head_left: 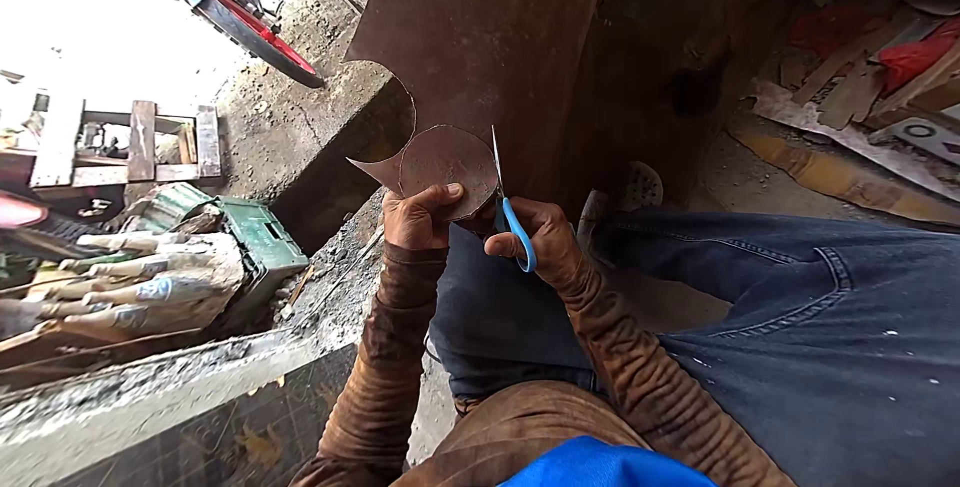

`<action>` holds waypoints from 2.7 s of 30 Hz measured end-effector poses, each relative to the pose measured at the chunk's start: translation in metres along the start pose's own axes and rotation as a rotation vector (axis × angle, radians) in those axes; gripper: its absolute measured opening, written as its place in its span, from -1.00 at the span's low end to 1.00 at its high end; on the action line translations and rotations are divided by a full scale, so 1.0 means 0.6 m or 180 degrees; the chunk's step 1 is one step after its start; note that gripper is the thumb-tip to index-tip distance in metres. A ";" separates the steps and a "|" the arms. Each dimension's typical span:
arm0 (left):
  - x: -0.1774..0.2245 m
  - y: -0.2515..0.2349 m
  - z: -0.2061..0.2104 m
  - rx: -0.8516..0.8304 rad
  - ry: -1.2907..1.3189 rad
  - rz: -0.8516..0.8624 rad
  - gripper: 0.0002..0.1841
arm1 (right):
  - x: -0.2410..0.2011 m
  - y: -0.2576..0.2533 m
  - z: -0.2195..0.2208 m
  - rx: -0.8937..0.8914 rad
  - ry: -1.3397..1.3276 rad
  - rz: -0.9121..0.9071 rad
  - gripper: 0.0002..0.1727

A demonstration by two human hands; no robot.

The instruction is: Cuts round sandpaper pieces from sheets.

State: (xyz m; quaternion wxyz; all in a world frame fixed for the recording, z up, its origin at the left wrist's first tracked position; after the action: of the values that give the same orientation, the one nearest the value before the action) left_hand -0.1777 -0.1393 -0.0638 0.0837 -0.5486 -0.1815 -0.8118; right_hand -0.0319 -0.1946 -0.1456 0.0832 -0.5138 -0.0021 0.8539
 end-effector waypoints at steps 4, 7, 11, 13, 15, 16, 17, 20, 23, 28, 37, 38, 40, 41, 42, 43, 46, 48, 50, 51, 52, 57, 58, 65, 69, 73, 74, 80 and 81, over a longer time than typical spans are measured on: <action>0.001 0.002 -0.005 0.0004 0.0065 0.0002 -0.56 | -0.010 -0.001 0.002 -0.0170 -0.0202 0.0584 -0.42; -0.009 -0.010 -0.015 0.0053 -0.0036 -0.0131 -0.62 | -0.023 0.002 -0.004 -0.0389 -0.0172 0.1588 -0.39; -0.022 -0.023 -0.013 0.0101 -0.0015 -0.0264 -0.64 | -0.028 0.004 -0.001 -0.0737 -0.0191 0.1947 -0.49; -0.026 -0.023 -0.010 0.0061 -0.0009 -0.0376 -0.64 | -0.019 0.010 -0.001 -0.0666 -0.0242 0.1722 -0.53; -0.031 -0.019 -0.006 0.0026 0.0010 -0.0561 -0.70 | -0.010 0.023 -0.003 -0.0408 -0.0356 0.1275 -0.53; -0.033 -0.014 -0.001 0.0012 0.0011 -0.0654 -0.73 | -0.008 0.028 -0.005 -0.0271 -0.0394 0.1033 -0.51; -0.035 -0.008 0.005 -0.0014 0.0030 -0.0730 -0.74 | -0.009 0.032 -0.008 -0.0169 -0.0382 0.0830 -0.47; -0.041 0.006 0.019 -0.0167 0.0122 -0.0788 -0.73 | -0.013 0.034 -0.017 0.0034 -0.0304 0.0354 -0.41; -0.036 0.015 0.030 -0.0207 0.0184 -0.0750 -0.69 | -0.026 0.033 -0.017 0.0095 -0.0279 0.0122 -0.37; -0.027 0.038 0.043 -0.0078 0.0205 -0.0724 -0.64 | -0.049 0.035 -0.021 0.0183 -0.0028 -0.0078 -0.32; -0.030 0.035 0.048 0.0029 0.0229 -0.0819 -0.71 | -0.049 0.037 -0.020 0.0331 -0.0032 -0.0006 -0.41; -0.031 0.033 0.047 0.0045 0.0225 -0.0817 -0.71 | -0.043 0.038 -0.015 0.0427 -0.0085 0.0008 -0.43; -0.034 0.032 0.046 0.0071 0.0197 -0.0825 -0.71 | -0.031 0.039 -0.010 0.0582 -0.0168 -0.0007 -0.51; -0.034 0.031 0.046 0.0078 0.0183 -0.0841 -0.71 | -0.025 0.039 -0.008 0.0636 -0.0189 -0.0039 -0.55; -0.035 0.031 0.046 0.0086 0.0170 -0.0862 -0.71 | -0.019 0.038 -0.008 0.0684 -0.0199 -0.0074 -0.58; -0.037 0.030 0.045 0.0087 0.0165 -0.0884 -0.71 | -0.014 0.038 -0.009 0.0710 -0.0198 -0.0108 -0.59; -0.042 0.024 0.041 0.0062 0.0125 -0.0930 -0.72 | -0.006 0.037 -0.017 0.0575 -0.0263 -0.0077 -0.51; -0.041 0.026 0.038 0.0028 0.0093 -0.0876 -0.69 | -0.008 0.035 -0.019 0.0432 -0.0293 -0.0056 -0.43; -0.037 0.031 0.035 -0.0039 0.0158 -0.0768 -0.66 | -0.016 0.031 -0.018 0.0330 -0.0244 -0.0082 -0.36; -0.034 0.033 0.033 -0.0076 0.0171 -0.0719 -0.65 | -0.020 0.030 -0.016 0.0301 -0.0203 -0.0085 -0.34; -0.031 0.034 0.031 -0.0114 0.0187 -0.0688 -0.65 | -0.022 0.029 -0.014 0.0289 -0.0178 -0.0083 -0.33; -0.025 0.031 0.028 -0.0129 0.0231 -0.0653 -0.69 | -0.025 0.031 -0.006 0.0408 -0.0104 -0.0146 -0.42; -0.025 0.030 0.027 -0.0083 0.0214 -0.0658 -0.69 | -0.023 0.031 -0.006 0.0477 -0.0039 -0.0160 -0.46; -0.021 0.026 0.009 0.0024 0.0035 -0.0546 -0.63 | -0.008 0.031 -0.011 0.0398 0.0171 -0.0107 -0.46; -0.016 0.039 0.005 -0.0041 0.0217 -0.0371 -0.57 | -0.016 0.024 -0.006 0.0187 0.0050 -0.0196 -0.39; -0.006 0.038 0.010 -0.0130 0.0266 -0.0355 -0.57 | -0.026 0.017 -0.002 0.0149 0.0035 -0.0249 -0.41; -0.005 0.037 0.011 -0.0151 0.0263 -0.0367 -0.57 | -0.027 0.017 -0.003 0.0178 0.0054 -0.0247 -0.42; 0.004 0.031 0.020 -0.0283 0.0258 -0.0293 -0.58 | -0.021 0.016 -0.013 0.0355 0.0300 -0.0600 -0.52; 0.006 0.031 0.022 -0.0304 0.0276 -0.0270 -0.57 | -0.019 0.015 -0.015 0.0306 0.0227 -0.0609 -0.51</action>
State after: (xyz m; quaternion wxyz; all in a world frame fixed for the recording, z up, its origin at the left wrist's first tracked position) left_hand -0.1616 -0.1512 -0.0526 0.0307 -0.5082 -0.1619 -0.8454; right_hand -0.0200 -0.2059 -0.1405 0.1889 -0.5368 -0.0072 0.8223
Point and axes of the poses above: each hand's wrist, its own y-axis away from the middle knuckle, its own z-axis out of the palm, x = y × z, the point moved 3 cm from there along -y, towards the middle knuckle, and after that the axes turned 9 degrees about x, right-handed, at the moved point
